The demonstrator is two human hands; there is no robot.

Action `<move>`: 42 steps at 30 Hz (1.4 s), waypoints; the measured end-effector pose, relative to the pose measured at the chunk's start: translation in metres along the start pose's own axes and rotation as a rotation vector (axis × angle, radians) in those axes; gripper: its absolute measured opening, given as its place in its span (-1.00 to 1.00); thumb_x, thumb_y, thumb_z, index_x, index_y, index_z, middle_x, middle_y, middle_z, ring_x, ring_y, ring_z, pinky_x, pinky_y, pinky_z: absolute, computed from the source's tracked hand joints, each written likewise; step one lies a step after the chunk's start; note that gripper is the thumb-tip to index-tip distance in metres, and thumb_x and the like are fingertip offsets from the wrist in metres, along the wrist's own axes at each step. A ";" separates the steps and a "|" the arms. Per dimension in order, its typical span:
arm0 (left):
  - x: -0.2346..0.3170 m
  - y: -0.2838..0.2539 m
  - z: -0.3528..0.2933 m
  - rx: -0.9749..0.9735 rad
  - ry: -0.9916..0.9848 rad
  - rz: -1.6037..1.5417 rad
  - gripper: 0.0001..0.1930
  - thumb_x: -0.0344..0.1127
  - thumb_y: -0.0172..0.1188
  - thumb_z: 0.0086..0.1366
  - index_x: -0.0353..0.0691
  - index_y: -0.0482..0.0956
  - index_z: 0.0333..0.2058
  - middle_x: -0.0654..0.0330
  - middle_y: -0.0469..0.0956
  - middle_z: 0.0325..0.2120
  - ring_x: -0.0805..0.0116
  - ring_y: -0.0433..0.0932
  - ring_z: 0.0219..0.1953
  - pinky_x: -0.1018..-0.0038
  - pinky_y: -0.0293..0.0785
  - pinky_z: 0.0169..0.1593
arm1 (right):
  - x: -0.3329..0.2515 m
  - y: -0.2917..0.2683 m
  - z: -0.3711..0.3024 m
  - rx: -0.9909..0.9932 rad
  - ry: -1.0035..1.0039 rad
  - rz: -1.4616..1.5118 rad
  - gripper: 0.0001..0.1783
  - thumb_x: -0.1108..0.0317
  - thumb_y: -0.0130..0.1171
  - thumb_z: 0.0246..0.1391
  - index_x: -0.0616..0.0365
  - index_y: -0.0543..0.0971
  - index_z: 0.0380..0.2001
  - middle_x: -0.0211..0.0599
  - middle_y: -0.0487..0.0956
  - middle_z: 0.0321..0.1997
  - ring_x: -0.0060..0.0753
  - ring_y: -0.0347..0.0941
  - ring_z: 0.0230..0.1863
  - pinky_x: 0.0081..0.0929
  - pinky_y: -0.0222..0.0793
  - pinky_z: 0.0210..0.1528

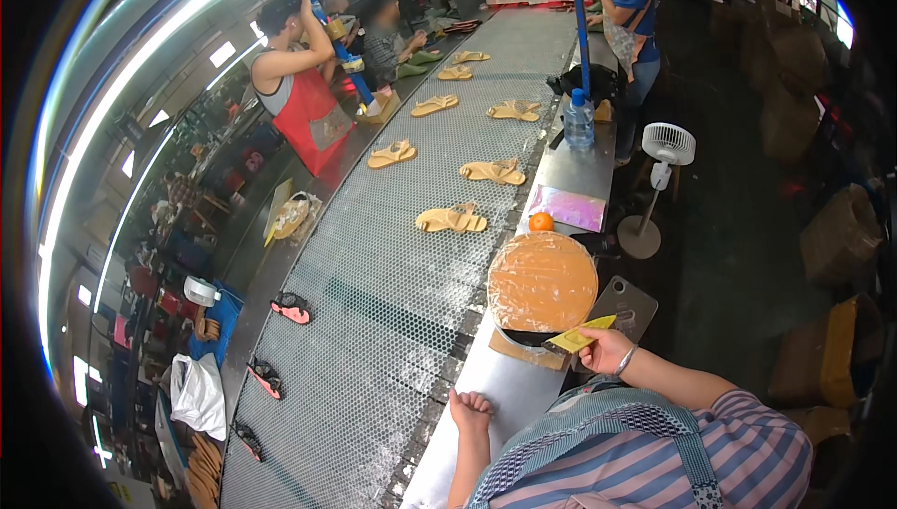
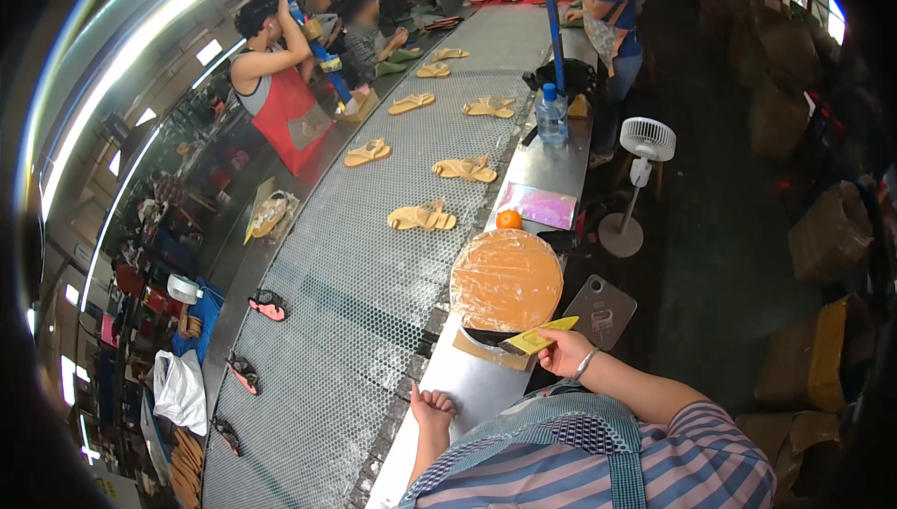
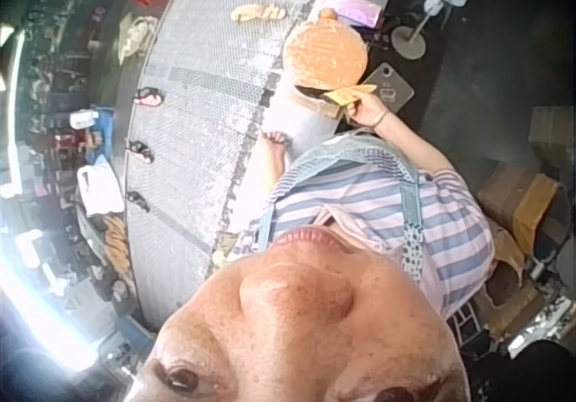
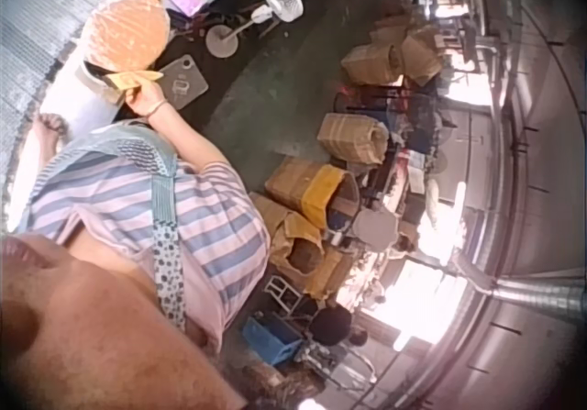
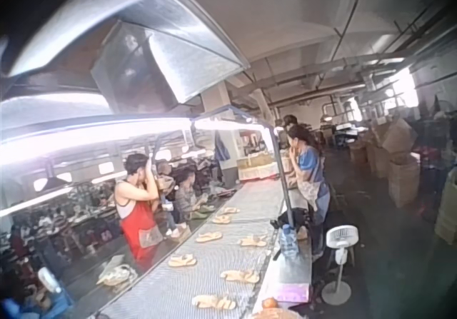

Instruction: The person picks up sandal soles from a conveyor belt and applies glue around their edges using a plastic scraper.

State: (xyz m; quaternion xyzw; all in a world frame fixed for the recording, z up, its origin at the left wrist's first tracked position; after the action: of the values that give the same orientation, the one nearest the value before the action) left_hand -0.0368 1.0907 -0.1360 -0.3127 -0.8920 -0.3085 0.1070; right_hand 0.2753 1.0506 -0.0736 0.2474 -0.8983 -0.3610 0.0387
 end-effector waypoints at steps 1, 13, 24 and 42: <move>0.000 0.000 0.001 -0.027 -0.007 0.027 -0.44 0.14 -0.17 0.27 -0.03 -0.03 -0.79 0.37 -0.04 -0.82 0.47 -0.07 -0.76 0.53 -0.16 -0.69 | 0.000 0.000 0.000 0.000 0.001 0.001 -0.89 0.34 0.04 0.09 0.12 0.44 -0.33 -0.39 0.45 -0.48 -0.56 0.25 -0.61 -0.65 0.19 -0.60; -0.001 0.004 0.005 0.111 0.059 0.102 -0.41 0.19 -0.18 0.26 0.01 -0.11 -0.81 0.40 -0.12 -0.87 0.49 -0.19 -0.82 0.51 -0.29 -0.72 | -0.012 -0.001 0.006 0.005 0.011 0.008 -0.88 0.34 0.04 0.09 0.10 0.46 -0.30 -0.39 0.46 -0.47 -0.56 0.26 -0.61 -0.64 0.21 -0.59; -0.009 0.010 0.012 -0.007 0.040 0.126 -0.56 0.05 -0.11 0.28 -0.07 0.18 -0.69 0.38 -0.01 -0.82 0.53 -0.08 -0.78 0.52 -0.14 -0.70 | -0.017 -0.008 0.005 0.013 -0.011 -0.007 -0.89 0.34 0.06 0.08 0.10 0.46 -0.33 -0.39 0.46 -0.49 -0.55 0.26 -0.62 -0.62 0.19 -0.61; 0.026 0.019 -0.019 0.069 0.792 1.654 -0.75 -0.25 0.06 0.16 -0.32 0.57 -0.34 -0.08 0.50 -0.36 0.03 0.47 -0.29 0.28 0.37 -0.17 | -0.023 0.009 0.014 0.018 -0.008 -0.082 -0.80 0.28 0.04 0.11 0.06 0.46 -0.20 -0.43 0.49 -0.40 -0.62 0.29 -0.59 -0.67 0.23 -0.57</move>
State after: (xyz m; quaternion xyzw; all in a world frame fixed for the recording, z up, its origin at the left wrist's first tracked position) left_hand -0.0458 1.1033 -0.1021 -0.7196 -0.2910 -0.1916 0.6007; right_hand 0.2880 1.0756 -0.0749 0.2830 -0.8907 -0.3552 0.0180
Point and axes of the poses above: each hand's wrist, its own z-axis towards the middle knuckle, its own y-axis out of the palm, x = y × z, the point moved 5 cm from there along z, towards the middle knuckle
